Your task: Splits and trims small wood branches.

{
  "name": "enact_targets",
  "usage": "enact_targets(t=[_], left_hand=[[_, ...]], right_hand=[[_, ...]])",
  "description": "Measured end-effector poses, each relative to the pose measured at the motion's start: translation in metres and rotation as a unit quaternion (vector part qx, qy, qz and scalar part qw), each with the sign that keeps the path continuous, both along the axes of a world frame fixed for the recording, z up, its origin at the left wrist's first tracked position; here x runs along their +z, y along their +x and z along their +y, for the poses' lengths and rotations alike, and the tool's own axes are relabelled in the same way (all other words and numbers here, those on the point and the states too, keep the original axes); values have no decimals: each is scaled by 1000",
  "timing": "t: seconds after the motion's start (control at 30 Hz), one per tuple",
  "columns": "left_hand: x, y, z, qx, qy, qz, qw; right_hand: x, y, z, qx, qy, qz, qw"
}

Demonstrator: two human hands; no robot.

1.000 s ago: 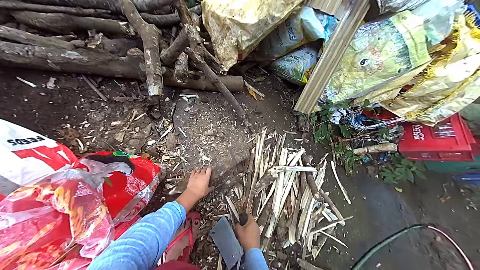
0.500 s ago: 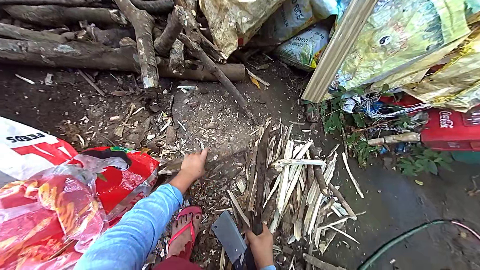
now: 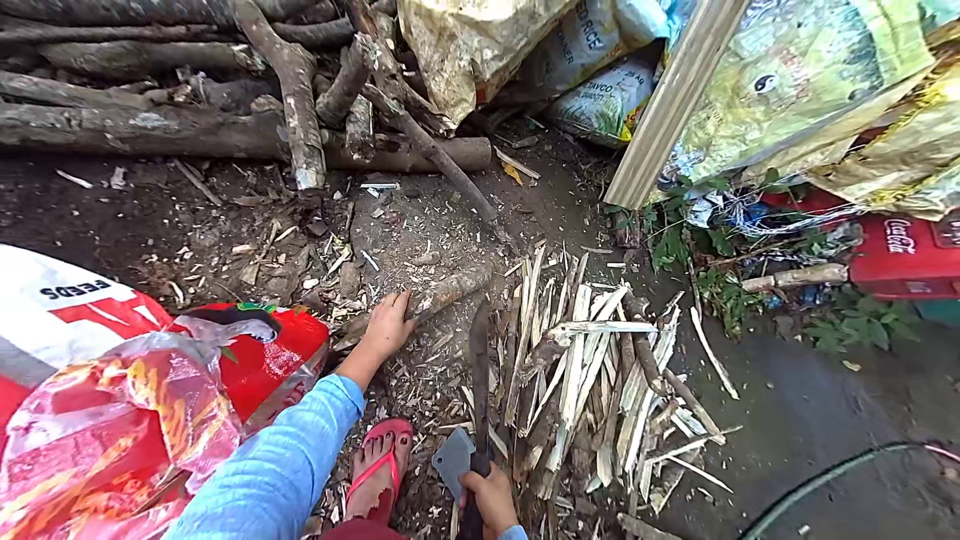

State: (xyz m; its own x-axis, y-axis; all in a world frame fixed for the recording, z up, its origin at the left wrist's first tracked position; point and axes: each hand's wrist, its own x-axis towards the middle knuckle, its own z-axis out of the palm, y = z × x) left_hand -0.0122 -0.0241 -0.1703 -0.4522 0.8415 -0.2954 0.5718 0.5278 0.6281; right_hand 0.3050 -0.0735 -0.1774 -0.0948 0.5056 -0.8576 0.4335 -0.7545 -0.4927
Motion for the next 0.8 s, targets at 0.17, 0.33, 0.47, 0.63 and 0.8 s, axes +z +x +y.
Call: enact_targets(t=[0.17,0.33,0.47,0.63,0.8], left_hand=[[29,23,-7,-16,164,-154,974],[39,34,10,-77,215,-271,935],[13,39,26,-73,154,-276,946],[-3,45,16,-61,148,-239,958],[-9,43,-26,-206,64,-109,970]], right_hand=[[0,6,4,-3,-20,7,1000],[23,8,9,8,12,-8,1000],[30,15,3,-14,59,12,998],[33,21,4,-16,90,23,996],[18,27,2,29,74,-3,997]])
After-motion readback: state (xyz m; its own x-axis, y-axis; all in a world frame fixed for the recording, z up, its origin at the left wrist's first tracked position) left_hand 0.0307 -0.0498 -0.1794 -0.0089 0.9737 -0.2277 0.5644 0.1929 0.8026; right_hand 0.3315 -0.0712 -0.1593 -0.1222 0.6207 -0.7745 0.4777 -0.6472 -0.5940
